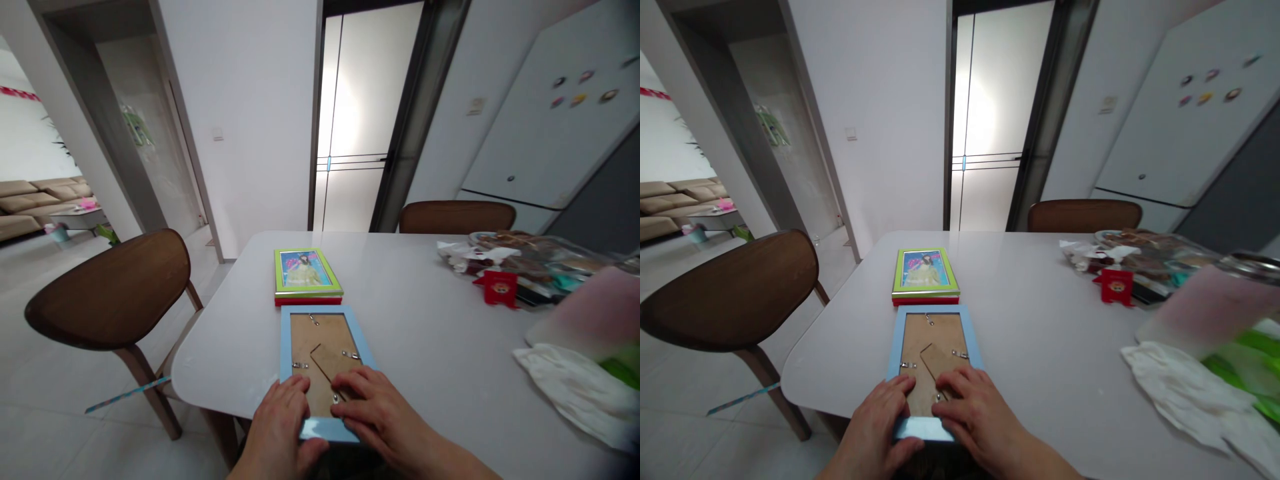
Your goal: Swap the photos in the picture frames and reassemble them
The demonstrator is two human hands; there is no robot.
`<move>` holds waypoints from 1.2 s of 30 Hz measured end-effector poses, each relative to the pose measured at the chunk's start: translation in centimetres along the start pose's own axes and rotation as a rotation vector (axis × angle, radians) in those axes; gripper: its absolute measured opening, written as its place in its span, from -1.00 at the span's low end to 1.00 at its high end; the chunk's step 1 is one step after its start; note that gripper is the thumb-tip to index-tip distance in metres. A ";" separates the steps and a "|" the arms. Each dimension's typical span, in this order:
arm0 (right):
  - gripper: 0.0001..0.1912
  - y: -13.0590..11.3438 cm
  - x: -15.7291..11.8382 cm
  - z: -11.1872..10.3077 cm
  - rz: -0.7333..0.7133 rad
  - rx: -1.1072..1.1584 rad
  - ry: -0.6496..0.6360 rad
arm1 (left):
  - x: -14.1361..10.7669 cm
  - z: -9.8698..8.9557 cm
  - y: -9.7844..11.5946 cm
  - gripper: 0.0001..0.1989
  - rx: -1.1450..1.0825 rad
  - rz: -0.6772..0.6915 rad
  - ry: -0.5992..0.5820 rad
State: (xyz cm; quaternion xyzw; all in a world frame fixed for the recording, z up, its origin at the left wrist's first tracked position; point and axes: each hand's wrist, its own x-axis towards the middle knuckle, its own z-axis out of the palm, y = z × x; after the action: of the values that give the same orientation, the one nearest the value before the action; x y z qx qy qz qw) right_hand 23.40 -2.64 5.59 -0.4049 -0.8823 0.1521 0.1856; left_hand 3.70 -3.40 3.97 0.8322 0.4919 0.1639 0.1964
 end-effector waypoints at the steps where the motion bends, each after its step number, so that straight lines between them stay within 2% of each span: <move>1: -0.79 0.2 0.3 0.2 0.018 0.011 -0.001 | 0.0 0.0 0.0 -0.74 -0.001 0.002 0.002; 6: -0.92 0.5 1.8 1.3 0.152 0.033 0.027 | 0.0 -0.1 0.1 -0.69 0.007 0.016 0.015; 13: -0.83 0.0 0.5 0.4 -0.001 0.101 0.018 | -0.2 -0.2 -0.1 -0.69 0.000 0.007 0.018; 16: -0.79 0.4 -0.2 0.3 0.004 0.178 0.052 | -0.1 -0.6 0.4 -0.71 0.011 -0.009 -0.004; 18: -0.76 1.2 -0.6 0.7 0.095 0.253 0.162 | 0.1 -0.7 1.0 -0.74 0.029 -0.016 -0.024; 22: -0.69 3.7 -1.7 1.6 0.454 0.362 0.501 | 0.6 0.2 1.9 -0.67 0.053 0.011 -0.053; 26: -0.58 4.3 -2.9 1.4 0.768 0.660 0.672 | 0.9 1.4 1.3 -0.67 -0.011 0.147 0.000; 28: -0.57 3.3 -3.1 1.3 0.826 0.881 0.692 | 1.1 1.6 1.3 -0.72 -0.103 0.230 0.092; 31: -0.60 1.0 -2.2 1.9 0.687 1.269 0.588 | 1.5 1.8 2.5 -0.79 -0.385 0.238 0.236; 34: -0.60 -1.0 -0.6 2.9 0.565 1.567 0.466 | 2.2 2.3 4.8 -0.68 -0.759 0.187 0.234; 36: -0.63 -1.6 0.0 2.9 0.558 1.645 0.517 | 2.8 2.4 6.3 -0.64 -0.975 0.165 0.219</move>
State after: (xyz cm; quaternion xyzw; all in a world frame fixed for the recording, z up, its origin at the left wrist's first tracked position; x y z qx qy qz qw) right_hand 21.07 -4.00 3.64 -0.3649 -0.2955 0.6783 0.5651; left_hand 10.92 -4.10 5.18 0.6579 0.3084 0.4757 0.4958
